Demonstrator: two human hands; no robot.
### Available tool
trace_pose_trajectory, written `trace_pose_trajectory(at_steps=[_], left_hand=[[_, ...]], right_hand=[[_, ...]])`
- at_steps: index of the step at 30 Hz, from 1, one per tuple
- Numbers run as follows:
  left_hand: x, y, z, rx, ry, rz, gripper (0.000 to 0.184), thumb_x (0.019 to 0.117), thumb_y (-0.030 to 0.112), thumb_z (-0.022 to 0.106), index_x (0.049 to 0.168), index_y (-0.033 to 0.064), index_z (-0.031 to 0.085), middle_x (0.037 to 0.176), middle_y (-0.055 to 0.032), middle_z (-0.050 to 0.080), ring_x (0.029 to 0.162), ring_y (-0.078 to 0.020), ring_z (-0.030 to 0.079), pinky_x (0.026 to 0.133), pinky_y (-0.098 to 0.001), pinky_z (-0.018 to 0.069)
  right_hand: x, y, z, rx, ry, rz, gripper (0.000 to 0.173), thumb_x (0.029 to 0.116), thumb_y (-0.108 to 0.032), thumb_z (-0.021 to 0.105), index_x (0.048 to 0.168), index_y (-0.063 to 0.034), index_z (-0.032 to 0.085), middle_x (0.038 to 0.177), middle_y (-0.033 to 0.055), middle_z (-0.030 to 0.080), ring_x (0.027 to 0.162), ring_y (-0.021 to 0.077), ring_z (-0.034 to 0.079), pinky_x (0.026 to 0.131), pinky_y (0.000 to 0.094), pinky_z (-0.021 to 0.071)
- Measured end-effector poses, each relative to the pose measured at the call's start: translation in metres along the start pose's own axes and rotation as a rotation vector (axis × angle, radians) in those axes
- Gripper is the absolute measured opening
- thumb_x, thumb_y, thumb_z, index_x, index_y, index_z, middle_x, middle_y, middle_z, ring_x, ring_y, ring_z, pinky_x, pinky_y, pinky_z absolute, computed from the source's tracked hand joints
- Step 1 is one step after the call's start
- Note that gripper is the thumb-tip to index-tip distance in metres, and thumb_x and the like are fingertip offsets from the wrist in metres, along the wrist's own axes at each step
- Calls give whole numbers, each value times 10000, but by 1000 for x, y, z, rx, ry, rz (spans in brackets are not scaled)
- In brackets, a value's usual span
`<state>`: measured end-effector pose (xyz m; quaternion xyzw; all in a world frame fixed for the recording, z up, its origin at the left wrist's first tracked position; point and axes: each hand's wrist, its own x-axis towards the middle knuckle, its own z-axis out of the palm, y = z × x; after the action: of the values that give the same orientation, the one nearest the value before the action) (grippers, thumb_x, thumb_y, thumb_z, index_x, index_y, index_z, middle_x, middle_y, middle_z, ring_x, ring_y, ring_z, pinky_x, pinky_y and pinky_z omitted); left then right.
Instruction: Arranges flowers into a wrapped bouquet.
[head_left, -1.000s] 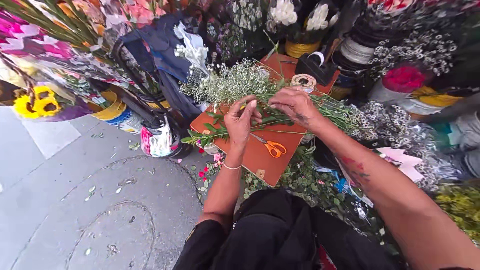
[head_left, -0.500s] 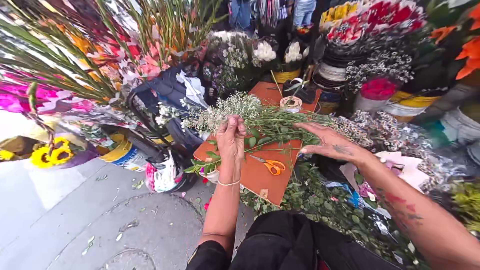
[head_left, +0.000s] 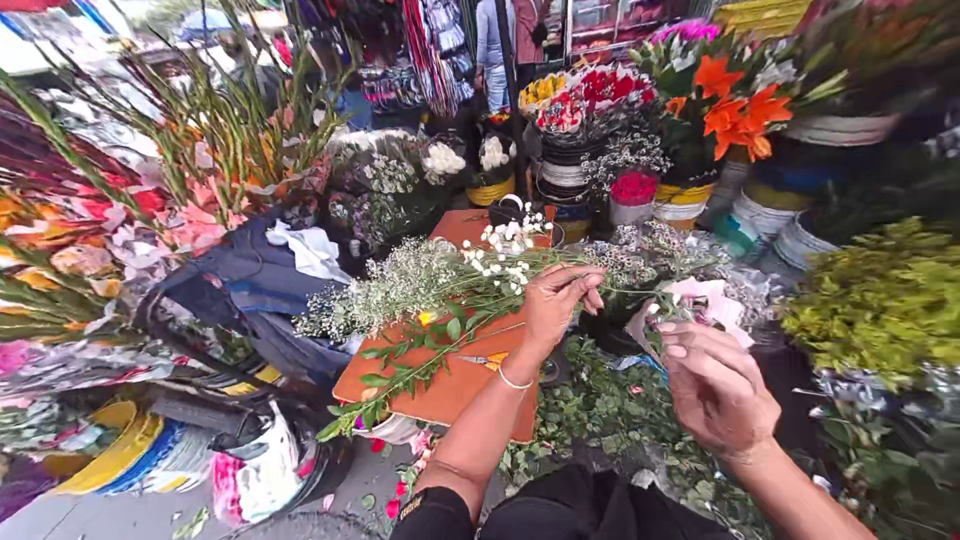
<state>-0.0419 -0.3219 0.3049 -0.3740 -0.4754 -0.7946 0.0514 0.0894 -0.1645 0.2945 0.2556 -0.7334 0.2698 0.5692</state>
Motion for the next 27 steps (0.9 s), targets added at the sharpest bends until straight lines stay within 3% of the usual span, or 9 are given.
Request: trace_pose_trajectory(at_steps=[3, 4, 7, 10, 14, 19, 21, 23, 27], left_hand=[[-18, -10, 17, 41, 6, -59, 156, 928, -28, 683, 1066, -83, 730, 839, -74, 704, 572, -54, 605, 527, -206, 551], [-26, -10, 21, 40, 35, -87, 193, 918, -44, 683, 1102, -91, 713, 827, -71, 718, 571, -48, 606, 528, -204, 543], [-41, -3, 24, 48, 141, -102, 158, 887, -62, 712, 1045, -69, 729, 782, -59, 731, 560, -42, 618, 519, -189, 537], [-54, 6, 29, 157, 188, -74, 86, 881, -7, 745, 961, -26, 770, 879, -60, 738, 641, -28, 619, 558, -175, 525], [-77, 13, 50, 287, 268, -61, 58, 900, 52, 745, 907, 19, 792, 956, -36, 737, 928, -75, 675, 847, -229, 567], [-136, -14, 76, 675, 346, 172, 90, 888, 68, 736, 881, -11, 778, 877, -45, 715, 858, -47, 673, 814, -203, 572], [-155, -19, 83, 697, 358, 152, 101, 900, 89, 731, 897, 5, 786, 877, -34, 717, 856, -47, 675, 809, -207, 578], [-163, -14, 84, 688, 381, 64, 97, 885, 95, 756, 897, 5, 792, 899, -62, 742, 865, -82, 693, 817, -240, 588], [-170, 6, 93, 508, 409, -157, 93, 868, 68, 780, 930, -2, 783, 975, -63, 734, 859, -67, 668, 786, -220, 570]], right_hand=[[-8, 1, 22, 79, -253, 354, 406, 1085, -220, 502, 1400, 35, 523, 1330, 196, 629, 1283, 221, 596, 1108, 367, 473], [-11, 5, 26, 134, -300, 497, 420, 1082, -222, 503, 1409, 42, 525, 1264, 158, 671, 1181, 165, 649, 1038, 332, 519], [-20, 10, 25, 301, -346, 677, 273, 1060, -188, 537, 1188, 11, 673, 1032, 86, 704, 889, 89, 683, 828, 261, 580], [-26, 5, 18, 368, -364, 667, 262, 1063, -200, 534, 1124, -14, 707, 996, 69, 681, 833, 56, 642, 769, 215, 552], [-30, 5, 4, 391, -370, 702, 270, 1051, -222, 542, 1050, -33, 735, 986, 56, 703, 875, 40, 646, 802, 210, 533], [-55, -1, -5, 531, -576, 1077, 193, 998, -130, 594, 1026, -15, 747, 942, 53, 721, 884, 76, 660, 852, 307, 536], [-70, 1, -21, 698, -628, 1195, 137, 1005, -145, 613, 997, -65, 724, 846, -41, 685, 759, 8, 619, 744, 224, 530], [-86, 1, -34, 795, -620, 1151, 160, 1016, -162, 590, 986, -91, 731, 829, -61, 680, 710, 9, 588, 679, 203, 496], [-106, -4, -51, 645, -631, 857, 236, 993, -256, 588, 993, -112, 775, 969, -35, 741, 867, 29, 677, 816, 264, 567]])
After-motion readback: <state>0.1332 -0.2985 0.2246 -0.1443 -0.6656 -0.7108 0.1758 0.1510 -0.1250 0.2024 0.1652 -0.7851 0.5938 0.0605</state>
